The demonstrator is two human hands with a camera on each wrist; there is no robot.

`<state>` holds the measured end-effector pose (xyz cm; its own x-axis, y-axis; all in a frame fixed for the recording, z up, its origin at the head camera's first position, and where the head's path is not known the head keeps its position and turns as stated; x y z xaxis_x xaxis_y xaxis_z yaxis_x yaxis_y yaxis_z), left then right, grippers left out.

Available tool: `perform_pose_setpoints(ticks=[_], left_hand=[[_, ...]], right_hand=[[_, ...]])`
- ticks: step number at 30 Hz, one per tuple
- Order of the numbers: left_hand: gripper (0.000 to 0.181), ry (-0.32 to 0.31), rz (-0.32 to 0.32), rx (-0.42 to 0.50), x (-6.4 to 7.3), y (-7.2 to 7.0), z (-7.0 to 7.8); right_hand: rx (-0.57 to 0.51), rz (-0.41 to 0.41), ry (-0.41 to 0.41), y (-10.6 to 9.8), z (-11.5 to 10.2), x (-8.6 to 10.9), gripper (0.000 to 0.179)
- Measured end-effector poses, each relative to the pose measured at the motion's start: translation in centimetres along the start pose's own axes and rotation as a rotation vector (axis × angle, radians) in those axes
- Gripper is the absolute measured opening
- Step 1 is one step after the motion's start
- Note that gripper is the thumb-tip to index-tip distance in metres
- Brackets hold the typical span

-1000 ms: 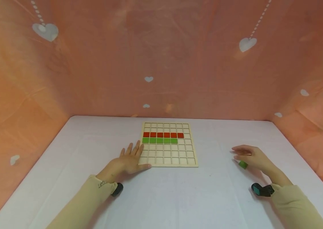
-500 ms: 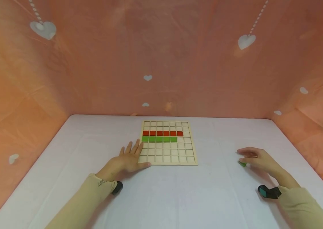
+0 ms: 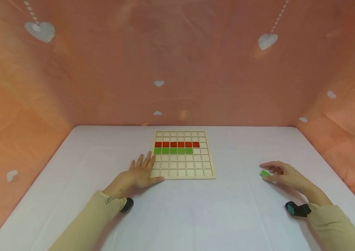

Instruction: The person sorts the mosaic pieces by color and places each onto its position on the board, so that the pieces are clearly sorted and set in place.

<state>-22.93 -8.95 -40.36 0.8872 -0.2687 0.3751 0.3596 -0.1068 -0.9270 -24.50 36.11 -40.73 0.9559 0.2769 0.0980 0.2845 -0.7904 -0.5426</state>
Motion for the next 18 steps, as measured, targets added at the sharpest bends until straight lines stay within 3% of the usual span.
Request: perform_pose_setpoints(ticks=[18], left_hand=[[0.093,0.000,-0.006,-0.010,-0.05,0.04,-0.10]], right_hand=[[-0.052,0.050,0.025,0.25,-0.26,-0.58,0.043]])
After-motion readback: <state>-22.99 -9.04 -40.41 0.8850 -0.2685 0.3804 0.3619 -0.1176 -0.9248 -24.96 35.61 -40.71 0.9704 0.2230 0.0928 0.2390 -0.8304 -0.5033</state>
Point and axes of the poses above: each hand's wrist, its own x-axis away from the middle knuckle, its own y-axis out of the palm, z = x × y, the point moved 6 cm from there along -x, towards the middle knuckle, and after that the axes turned 15 degrees about -x, right-handed, at the moved point
